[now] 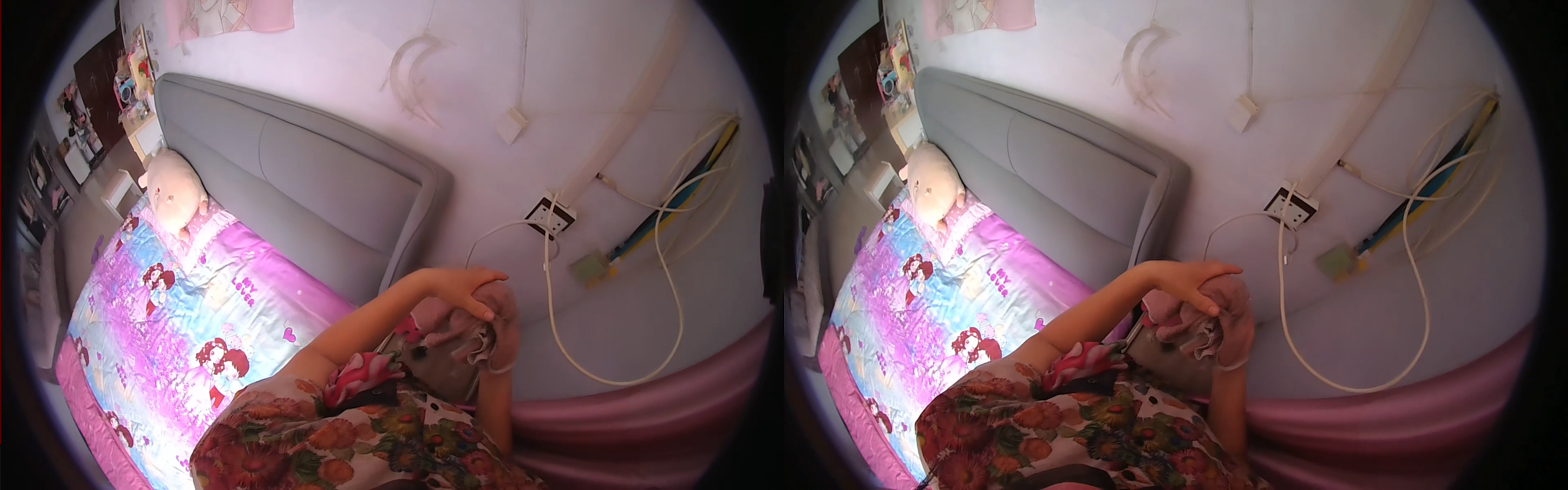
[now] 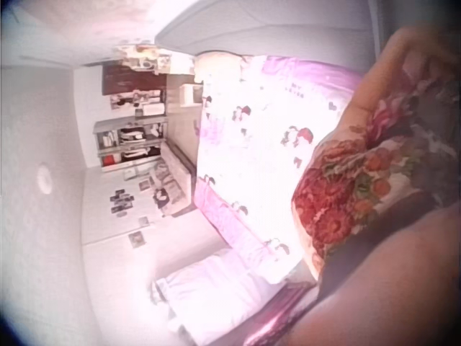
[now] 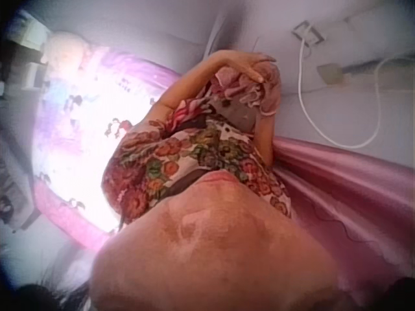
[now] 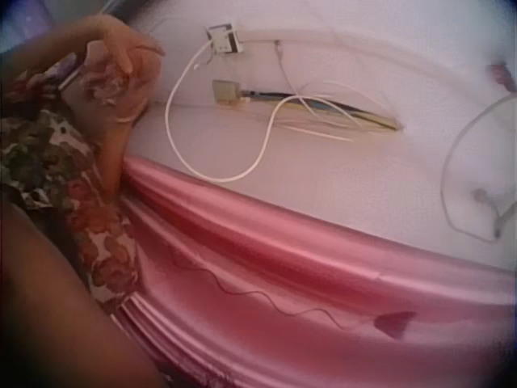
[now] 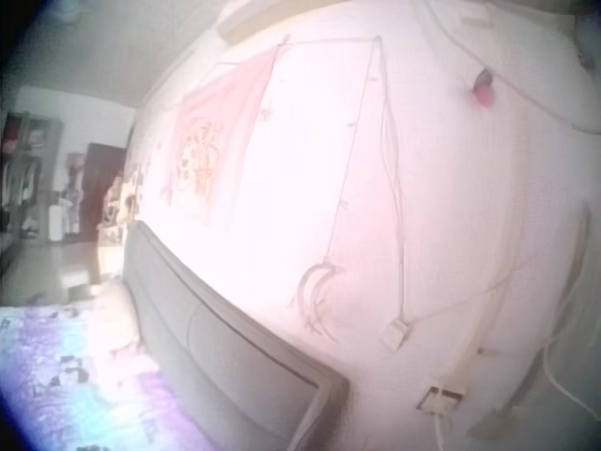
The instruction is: The person wipes a wall-mounted power strip and cables, a small bedside table, and the headboard of a bed with a cloth.
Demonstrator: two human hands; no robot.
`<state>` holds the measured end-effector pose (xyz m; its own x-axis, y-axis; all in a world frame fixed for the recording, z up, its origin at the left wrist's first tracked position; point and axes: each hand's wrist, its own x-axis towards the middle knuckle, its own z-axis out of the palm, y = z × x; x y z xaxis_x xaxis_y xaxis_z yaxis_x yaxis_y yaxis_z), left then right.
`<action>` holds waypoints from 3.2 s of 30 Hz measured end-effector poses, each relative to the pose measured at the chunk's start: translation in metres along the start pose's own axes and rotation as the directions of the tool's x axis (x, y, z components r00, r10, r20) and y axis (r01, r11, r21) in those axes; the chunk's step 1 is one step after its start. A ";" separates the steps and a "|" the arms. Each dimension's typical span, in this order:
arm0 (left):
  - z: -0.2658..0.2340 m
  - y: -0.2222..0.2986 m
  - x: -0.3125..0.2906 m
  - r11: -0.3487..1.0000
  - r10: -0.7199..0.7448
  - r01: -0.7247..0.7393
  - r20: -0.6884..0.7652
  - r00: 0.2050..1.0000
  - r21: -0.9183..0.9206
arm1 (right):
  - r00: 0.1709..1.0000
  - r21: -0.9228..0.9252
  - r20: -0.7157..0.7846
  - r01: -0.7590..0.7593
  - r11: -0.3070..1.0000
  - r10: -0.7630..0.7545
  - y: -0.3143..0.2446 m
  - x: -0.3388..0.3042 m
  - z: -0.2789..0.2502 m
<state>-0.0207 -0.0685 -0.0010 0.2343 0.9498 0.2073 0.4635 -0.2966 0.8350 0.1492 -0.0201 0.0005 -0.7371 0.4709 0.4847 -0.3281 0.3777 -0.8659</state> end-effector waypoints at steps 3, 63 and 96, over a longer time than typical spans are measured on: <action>-0.007 0.023 -0.013 0.928 0.034 -0.066 -0.093 0.995 -0.367 | 0.995 -0.031 -0.015 0.094 0.995 -0.095 -0.022 0.020 0.007; -0.012 0.035 -0.032 -0.216 -0.209 -0.277 -0.233 0.950 -0.936 | 0.989 0.474 -0.058 -0.092 0.876 0.135 -0.080 0.079 -0.017; -0.030 0.015 -0.040 0.115 -0.428 -0.683 -0.656 0.621 -0.721 | 0.992 -0.874 -0.120 -0.125 0.470 0.039 -0.142 0.107 -0.007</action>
<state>-0.0488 -0.1076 0.0189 -0.6137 0.7824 0.1057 -0.7234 -0.6109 0.3218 0.1210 -0.0176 0.1763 -0.6731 0.5778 0.4616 0.4539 0.8156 -0.3589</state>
